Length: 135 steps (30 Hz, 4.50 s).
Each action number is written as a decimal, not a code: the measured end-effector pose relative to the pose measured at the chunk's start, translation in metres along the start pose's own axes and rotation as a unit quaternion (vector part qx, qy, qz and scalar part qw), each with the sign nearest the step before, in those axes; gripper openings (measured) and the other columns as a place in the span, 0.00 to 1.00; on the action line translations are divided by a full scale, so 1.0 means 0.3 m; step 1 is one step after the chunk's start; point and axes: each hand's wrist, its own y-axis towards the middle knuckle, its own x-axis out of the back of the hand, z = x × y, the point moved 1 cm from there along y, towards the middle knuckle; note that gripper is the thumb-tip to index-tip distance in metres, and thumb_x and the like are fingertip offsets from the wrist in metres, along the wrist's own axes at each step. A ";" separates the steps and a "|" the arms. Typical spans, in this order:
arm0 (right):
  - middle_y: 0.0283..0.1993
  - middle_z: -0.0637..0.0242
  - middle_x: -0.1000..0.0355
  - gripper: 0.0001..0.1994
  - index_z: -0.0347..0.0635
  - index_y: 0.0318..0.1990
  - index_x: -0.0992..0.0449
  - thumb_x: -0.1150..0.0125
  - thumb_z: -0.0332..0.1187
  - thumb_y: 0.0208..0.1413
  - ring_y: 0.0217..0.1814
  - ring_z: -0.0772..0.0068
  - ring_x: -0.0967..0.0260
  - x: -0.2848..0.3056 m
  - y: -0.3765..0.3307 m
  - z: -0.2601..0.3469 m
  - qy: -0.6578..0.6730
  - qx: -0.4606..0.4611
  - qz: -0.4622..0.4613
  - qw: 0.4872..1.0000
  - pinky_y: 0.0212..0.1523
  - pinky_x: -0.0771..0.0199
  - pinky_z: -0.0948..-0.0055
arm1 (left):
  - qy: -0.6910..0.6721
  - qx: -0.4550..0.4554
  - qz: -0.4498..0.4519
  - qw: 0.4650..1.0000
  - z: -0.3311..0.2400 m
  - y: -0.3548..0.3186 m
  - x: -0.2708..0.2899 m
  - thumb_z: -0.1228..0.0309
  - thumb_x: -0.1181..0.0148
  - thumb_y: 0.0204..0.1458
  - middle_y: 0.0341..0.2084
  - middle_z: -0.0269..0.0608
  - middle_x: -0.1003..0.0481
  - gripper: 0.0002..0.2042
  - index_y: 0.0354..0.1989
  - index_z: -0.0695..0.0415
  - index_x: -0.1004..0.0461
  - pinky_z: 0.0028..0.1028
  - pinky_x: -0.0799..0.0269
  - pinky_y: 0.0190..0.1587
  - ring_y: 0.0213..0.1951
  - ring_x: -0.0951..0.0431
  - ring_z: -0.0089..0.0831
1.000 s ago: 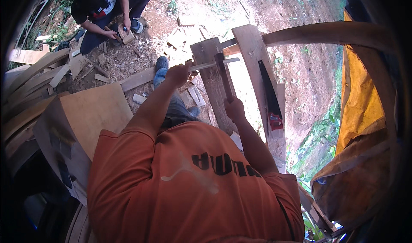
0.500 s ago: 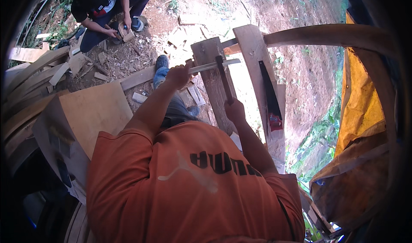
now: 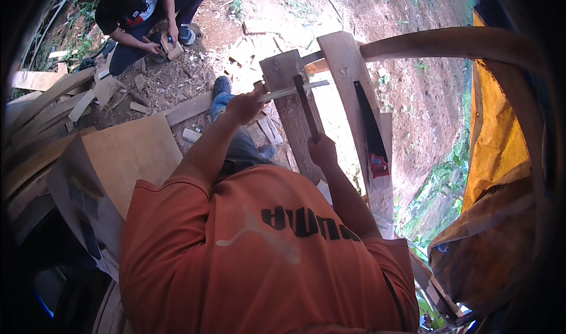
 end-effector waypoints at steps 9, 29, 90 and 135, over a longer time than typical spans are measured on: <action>0.36 0.47 0.16 0.16 0.37 0.45 0.17 0.34 0.43 0.68 0.42 0.46 0.14 0.140 -0.036 0.113 0.001 -0.002 -0.025 1.000 0.46 0.19 0.50 | -0.029 -0.044 -0.126 0.991 -0.034 -0.038 0.148 0.56 0.42 0.72 0.33 0.52 0.16 0.14 0.53 0.54 0.29 0.54 0.17 0.38 0.37 0.12 0.55; 0.38 0.45 0.16 0.15 0.36 0.44 0.18 0.36 0.42 0.67 0.45 0.41 0.15 0.070 -0.005 0.064 -0.008 -0.017 0.003 1.000 0.49 0.18 0.49 | -0.037 0.024 -0.033 0.998 -0.027 -0.019 0.157 0.50 0.34 0.65 0.37 0.52 0.14 0.26 0.63 0.53 0.28 0.51 0.16 0.45 0.42 0.11 0.54; 0.28 0.56 0.22 0.12 0.37 0.41 0.19 0.34 0.39 0.65 0.31 0.62 0.21 0.131 -0.029 0.082 0.071 0.104 -0.104 0.987 0.35 0.23 0.57 | -0.125 0.426 0.260 0.858 0.611 -0.944 -0.174 0.46 0.37 0.66 0.58 0.60 0.16 0.28 0.56 0.62 0.14 0.46 0.22 0.65 0.61 0.16 0.54; 0.24 0.67 0.26 0.12 0.37 0.38 0.21 0.35 0.39 0.65 0.23 0.70 0.26 0.098 0.032 0.062 0.132 -0.014 -0.010 0.991 0.28 0.26 0.62 | -0.143 0.414 0.182 0.880 0.633 -0.986 -0.296 0.45 0.35 0.65 0.45 0.62 0.12 0.29 0.50 0.65 0.12 0.46 0.17 0.53 0.49 0.10 0.51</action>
